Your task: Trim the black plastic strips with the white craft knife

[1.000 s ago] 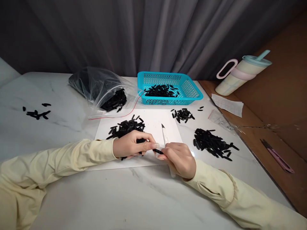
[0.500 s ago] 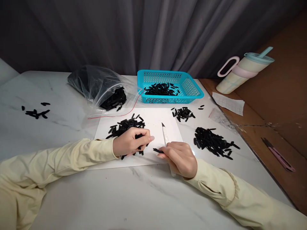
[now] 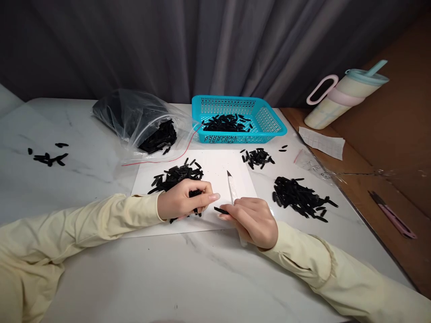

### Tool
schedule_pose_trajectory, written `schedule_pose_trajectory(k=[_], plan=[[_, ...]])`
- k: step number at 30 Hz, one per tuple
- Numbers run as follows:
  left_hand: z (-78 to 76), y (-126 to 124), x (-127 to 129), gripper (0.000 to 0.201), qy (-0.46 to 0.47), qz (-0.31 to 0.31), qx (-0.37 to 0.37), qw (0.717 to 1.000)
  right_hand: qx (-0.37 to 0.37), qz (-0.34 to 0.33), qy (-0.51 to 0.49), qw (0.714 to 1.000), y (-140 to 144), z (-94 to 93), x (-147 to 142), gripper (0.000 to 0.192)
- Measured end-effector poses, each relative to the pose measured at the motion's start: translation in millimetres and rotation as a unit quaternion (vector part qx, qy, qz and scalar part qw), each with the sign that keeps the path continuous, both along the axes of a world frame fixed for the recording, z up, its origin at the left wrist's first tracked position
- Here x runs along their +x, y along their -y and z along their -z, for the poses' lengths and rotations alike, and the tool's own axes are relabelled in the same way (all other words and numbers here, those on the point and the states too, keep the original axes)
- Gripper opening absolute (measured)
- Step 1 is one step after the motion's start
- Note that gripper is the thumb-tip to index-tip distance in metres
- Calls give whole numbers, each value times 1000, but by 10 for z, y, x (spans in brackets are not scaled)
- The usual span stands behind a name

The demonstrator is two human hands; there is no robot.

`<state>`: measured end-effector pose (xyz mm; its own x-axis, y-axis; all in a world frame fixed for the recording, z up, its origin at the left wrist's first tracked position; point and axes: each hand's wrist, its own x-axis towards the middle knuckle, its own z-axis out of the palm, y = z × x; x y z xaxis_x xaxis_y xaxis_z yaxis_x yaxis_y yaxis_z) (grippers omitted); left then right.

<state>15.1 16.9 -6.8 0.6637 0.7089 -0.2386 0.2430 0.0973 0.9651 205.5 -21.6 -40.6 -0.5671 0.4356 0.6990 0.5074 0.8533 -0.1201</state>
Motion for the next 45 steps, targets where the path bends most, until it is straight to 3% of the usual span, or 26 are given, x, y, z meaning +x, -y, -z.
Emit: schedule_pose_trajectory(k=[5, 11, 15, 22, 31, 36, 38, 40, 43, 45], plan=[[-35, 21, -2, 35, -17, 7, 12, 1000, 0, -1, 1, 1000, -5, 10, 5, 17], [48, -23, -9, 36, 15, 75, 67, 995, 6, 11, 9, 1000, -9, -1, -1, 20], [63, -26, -12, 33, 23, 84, 77, 993, 6, 7, 7, 1000, -11, 4, 7, 18], [-11, 21, -18, 33, -6, 58, 28, 998, 3, 6, 10, 1000, -9, 13, 17, 18], [7, -7, -17, 34, 0, 82, 33, 996, -5, -1, 1, 1000, -10, 43, -4, 19], [7, -25, -10, 38, -14, 60, -2, 998, -15, 10, 26, 999, -7, -175, 131, 20], [6, -30, -6, 41, -19, 49, -19, 998, -26, 58, 54, 996, 14, -300, 349, 23], [10, -33, -3, 44, -16, 49, -25, 998, -43, 157, 112, 980, 61, -376, 652, 30], [32, -35, 1, 45, -3, 39, -38, 998, 37, 298, 222, 928, 171, -356, 1128, 42], [57, -40, 6, 44, 12, 26, -55, 998, 77, 349, 297, 886, 242, -295, 1348, 47]])
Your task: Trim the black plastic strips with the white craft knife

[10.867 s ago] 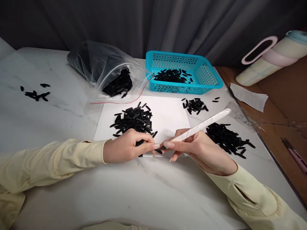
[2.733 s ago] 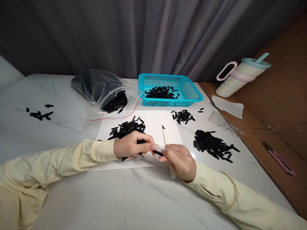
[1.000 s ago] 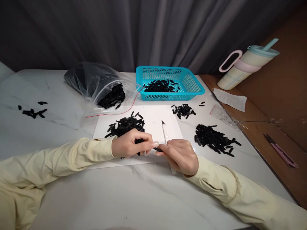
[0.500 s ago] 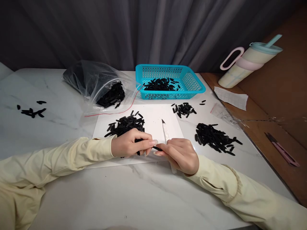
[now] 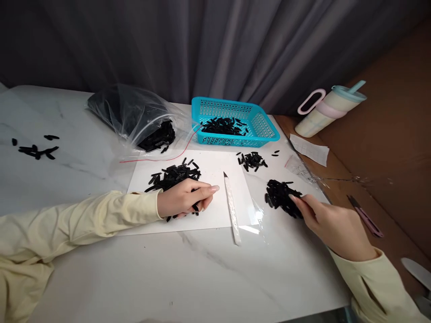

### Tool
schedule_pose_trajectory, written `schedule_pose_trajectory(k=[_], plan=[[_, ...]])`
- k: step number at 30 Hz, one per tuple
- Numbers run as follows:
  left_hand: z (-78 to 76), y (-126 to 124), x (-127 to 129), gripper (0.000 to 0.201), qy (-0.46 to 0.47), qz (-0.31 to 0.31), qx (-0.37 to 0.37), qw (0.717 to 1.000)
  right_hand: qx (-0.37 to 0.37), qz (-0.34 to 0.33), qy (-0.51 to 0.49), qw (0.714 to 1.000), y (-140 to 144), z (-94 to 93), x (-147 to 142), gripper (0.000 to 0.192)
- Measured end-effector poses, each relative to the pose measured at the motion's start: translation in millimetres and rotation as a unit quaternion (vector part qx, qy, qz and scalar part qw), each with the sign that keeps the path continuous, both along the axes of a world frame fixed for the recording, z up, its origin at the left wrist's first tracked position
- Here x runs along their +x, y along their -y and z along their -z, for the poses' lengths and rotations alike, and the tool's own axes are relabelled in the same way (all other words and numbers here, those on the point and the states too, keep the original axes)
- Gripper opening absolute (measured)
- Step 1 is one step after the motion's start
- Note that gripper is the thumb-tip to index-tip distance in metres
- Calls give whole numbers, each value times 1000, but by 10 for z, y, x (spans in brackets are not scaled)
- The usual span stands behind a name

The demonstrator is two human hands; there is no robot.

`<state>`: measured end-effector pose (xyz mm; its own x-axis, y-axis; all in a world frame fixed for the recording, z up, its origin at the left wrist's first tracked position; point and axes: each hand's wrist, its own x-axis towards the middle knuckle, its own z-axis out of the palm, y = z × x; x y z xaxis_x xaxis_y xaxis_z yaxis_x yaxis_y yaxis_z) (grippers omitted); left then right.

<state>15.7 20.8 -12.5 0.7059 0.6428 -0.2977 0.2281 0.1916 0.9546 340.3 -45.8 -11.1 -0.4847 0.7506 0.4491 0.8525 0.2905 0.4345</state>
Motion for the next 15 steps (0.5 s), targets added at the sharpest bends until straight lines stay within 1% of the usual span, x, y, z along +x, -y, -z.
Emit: schedule_pose_trajectory(k=[2, 3, 5, 6, 7, 9, 10, 12, 15], plan=[[25, -11, 8, 42, 20, -11, -19, 1000, 5, 32, 38, 999, 38, 36, 74, 50], [35, -18, 13, 41, 30, -15, -27, 999, 7, 40, 42, 998, 40, 34, 48, 51], [51, -33, 21, 39, 43, -20, -36, 998, 14, 38, 18, 999, 20, -13, -129, 51], [57, -40, 23, 39, 47, -21, -37, 998, 15, 20, -13, 1000, 2, -49, -269, 50], [62, -44, 25, 38, 50, -21, -35, 998, -3, -8, -49, 999, -17, -85, -435, 48], [73, -46, 25, 37, 51, -19, -27, 998, -68, -73, -98, 990, -50, -133, -801, 49], [78, -44, 23, 37, 51, -19, -22, 998, -110, -101, -106, 983, -63, -137, -980, 51], [88, -34, 21, 35, 50, -18, -9, 999, -161, -146, -119, 969, -85, -101, -1287, 53], [87, -18, 19, 33, 44, -17, 13, 999, -202, -163, -132, 957, -111, 16, -1570, 55]])
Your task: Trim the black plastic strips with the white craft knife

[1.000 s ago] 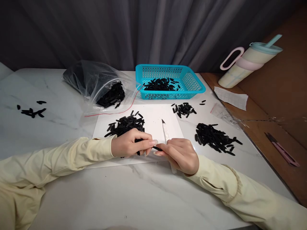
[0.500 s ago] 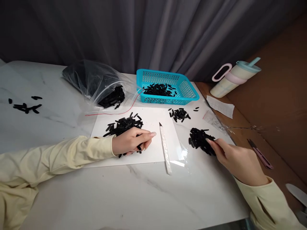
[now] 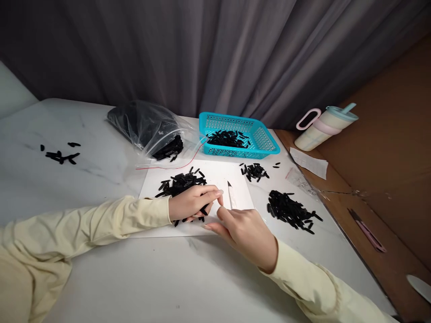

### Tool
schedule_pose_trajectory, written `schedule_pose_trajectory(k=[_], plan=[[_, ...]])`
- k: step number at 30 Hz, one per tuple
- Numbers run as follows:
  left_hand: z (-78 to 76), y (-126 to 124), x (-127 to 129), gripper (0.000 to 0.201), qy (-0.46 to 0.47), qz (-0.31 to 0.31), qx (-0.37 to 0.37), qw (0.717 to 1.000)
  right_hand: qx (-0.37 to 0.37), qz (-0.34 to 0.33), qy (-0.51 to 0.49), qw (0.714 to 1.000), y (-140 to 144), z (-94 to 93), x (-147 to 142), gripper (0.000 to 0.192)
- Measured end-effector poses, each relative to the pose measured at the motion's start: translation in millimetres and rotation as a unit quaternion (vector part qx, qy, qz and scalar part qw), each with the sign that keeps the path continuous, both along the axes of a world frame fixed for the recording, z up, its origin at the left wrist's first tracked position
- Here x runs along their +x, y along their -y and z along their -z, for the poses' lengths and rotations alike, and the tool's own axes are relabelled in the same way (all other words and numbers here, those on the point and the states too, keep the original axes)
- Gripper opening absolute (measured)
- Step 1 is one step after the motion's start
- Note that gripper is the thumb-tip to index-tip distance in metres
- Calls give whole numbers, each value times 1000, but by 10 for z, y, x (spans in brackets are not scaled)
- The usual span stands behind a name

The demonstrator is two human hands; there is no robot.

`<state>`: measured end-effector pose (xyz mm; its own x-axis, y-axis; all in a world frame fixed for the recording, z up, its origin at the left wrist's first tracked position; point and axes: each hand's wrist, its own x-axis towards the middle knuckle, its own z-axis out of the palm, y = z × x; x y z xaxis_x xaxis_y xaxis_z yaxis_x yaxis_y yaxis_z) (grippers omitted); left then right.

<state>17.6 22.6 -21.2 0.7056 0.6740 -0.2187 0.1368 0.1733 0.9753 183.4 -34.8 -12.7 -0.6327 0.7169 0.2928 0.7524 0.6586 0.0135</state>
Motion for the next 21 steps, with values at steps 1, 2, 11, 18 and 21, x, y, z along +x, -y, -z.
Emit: schedule_pose_trajectory(k=[1, 2, 11, 18, 21], plan=[[-6, 4, 0, 32, -7, 2, 6, 1000, -9, 0, -8, 1000, -5, 39, -52, 55], [-14, 7, 0, 31, -16, 5, 15, 1000, -19, 0, -18, 1000, -7, 73, -91, 54], [-41, 13, -7, 23, -65, 17, 47, 997, -441, 47, -377, 813, 48, 123, -169, 36], [2, 0, -26, 28, -62, 17, 55, 996, -619, 43, -520, 587, -86, 203, 139, 39], [-17, 8, -29, 30, -68, 23, 64, 995, -613, 45, -536, 579, -126, 218, 206, 39]])
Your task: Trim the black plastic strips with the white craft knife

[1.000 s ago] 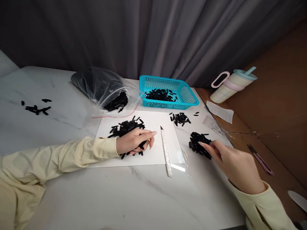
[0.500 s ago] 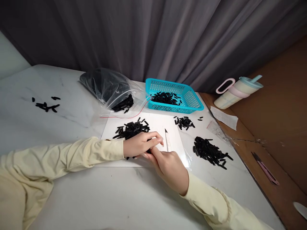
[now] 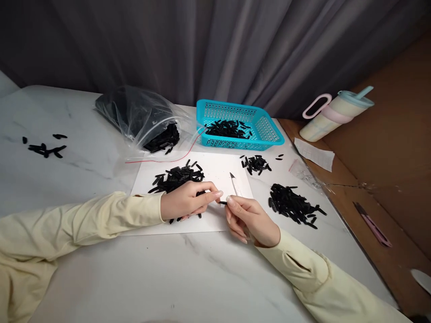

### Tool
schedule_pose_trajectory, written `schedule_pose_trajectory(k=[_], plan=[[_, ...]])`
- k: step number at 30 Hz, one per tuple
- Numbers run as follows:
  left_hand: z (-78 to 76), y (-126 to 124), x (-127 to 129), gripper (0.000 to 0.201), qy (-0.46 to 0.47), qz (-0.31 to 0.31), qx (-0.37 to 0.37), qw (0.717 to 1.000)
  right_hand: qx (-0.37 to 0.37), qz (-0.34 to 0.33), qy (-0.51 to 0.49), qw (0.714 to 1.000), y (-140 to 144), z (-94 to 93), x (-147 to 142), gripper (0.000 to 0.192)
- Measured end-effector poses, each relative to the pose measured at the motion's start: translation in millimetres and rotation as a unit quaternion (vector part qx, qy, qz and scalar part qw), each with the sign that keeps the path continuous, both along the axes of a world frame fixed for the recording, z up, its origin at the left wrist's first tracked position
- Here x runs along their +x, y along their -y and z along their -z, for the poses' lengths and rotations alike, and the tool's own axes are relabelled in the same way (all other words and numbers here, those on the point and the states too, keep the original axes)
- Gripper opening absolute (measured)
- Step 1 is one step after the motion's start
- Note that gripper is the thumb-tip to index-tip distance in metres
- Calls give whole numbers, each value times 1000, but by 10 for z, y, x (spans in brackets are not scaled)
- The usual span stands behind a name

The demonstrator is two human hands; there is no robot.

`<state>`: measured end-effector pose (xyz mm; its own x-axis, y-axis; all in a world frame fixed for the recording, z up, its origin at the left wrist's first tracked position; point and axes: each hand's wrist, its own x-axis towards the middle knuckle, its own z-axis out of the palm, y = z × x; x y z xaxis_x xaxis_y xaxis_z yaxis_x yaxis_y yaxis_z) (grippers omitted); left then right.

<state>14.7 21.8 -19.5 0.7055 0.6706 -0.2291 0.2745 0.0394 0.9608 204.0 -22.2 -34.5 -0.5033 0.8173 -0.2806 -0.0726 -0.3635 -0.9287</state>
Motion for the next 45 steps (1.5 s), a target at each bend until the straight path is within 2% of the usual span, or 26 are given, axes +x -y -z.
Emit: schedule_pose_trajectory(k=[9, 17, 22, 29, 35, 45], plan=[[-50, 14, -8, 28, -9, 43, -26, 999, 23, -22, 17, 999, 3, -28, -16, 35], [-84, 14, -6, 29, -13, 38, -38, 998, 23, -19, 37, 999, 13, -26, -11, 30], [-92, 18, -4, 27, -17, 32, -44, 998, 55, 1, 55, 997, 24, -14, -6, 26], [-87, 15, -7, 21, -29, 22, -47, 998, 67, -12, 70, 995, 33, -29, -7, 27], [-106, 14, 4, 21, -13, 28, -47, 998, 44, -11, 48, 998, 36, -88, 13, 36], [-120, 39, 10, 22, 5, 5, -59, 998, 35, -10, 27, 999, 36, -72, 13, 35]])
